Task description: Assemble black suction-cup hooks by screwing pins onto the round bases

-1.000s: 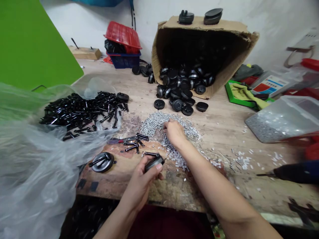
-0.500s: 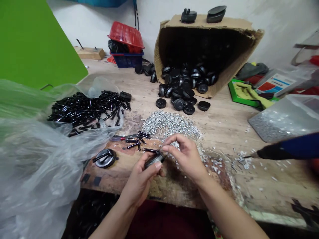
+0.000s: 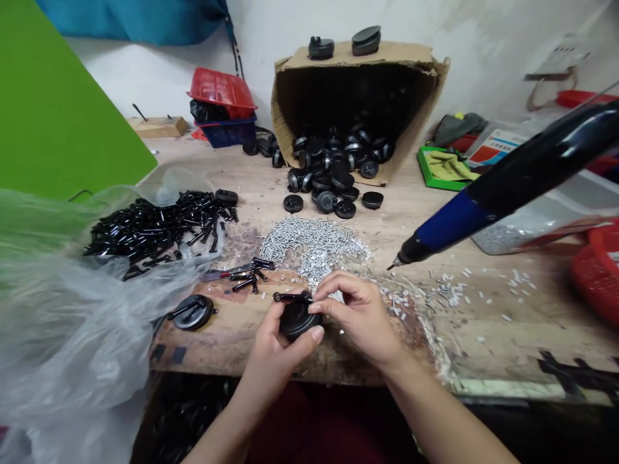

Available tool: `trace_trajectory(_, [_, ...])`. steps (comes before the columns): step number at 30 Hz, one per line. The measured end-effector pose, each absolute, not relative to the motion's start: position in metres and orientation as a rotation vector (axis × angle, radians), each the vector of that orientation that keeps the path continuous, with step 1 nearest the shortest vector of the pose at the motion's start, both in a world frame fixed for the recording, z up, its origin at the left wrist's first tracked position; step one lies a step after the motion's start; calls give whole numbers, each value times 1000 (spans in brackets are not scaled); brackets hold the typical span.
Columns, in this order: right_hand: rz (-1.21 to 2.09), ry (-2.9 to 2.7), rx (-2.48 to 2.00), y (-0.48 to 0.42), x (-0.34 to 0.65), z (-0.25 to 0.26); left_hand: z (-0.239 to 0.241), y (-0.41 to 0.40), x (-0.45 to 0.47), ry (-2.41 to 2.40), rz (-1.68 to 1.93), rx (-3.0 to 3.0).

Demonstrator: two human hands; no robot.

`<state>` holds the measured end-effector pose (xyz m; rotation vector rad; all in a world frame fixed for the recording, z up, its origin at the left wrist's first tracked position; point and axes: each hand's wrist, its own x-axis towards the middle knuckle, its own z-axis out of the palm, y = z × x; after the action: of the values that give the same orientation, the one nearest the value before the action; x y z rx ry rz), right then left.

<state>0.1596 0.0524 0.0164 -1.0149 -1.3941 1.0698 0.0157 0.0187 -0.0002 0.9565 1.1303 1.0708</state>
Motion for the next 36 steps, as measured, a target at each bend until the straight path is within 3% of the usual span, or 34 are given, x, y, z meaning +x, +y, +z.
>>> trace_trajectory(7, [1187, -1435, -1027, 51, 182, 14, -18, 12, 19, 1221, 1056, 1357])
trace_trajectory(13, [1428, -1305, -985, 41, 193, 13, -4, 9, 31, 1096, 934, 1069])
trace_trajectory(27, [953, -1422, -1214, 14, 197, 1, -3, 3, 56, 1100, 887, 877])
trace_trajectory(30, [678, -1454, -1248, -4, 196, -6, -3, 3, 62, 1021, 853, 734])
trace_trajectory(34, [-201, -1273, -1159, -10, 218, 5, -3, 8, 65, 995, 849, 728])
trace_trajectory(36, [-413, -1062, -1156, 4, 244, 20, -4, 10, 67, 978, 833, 741])
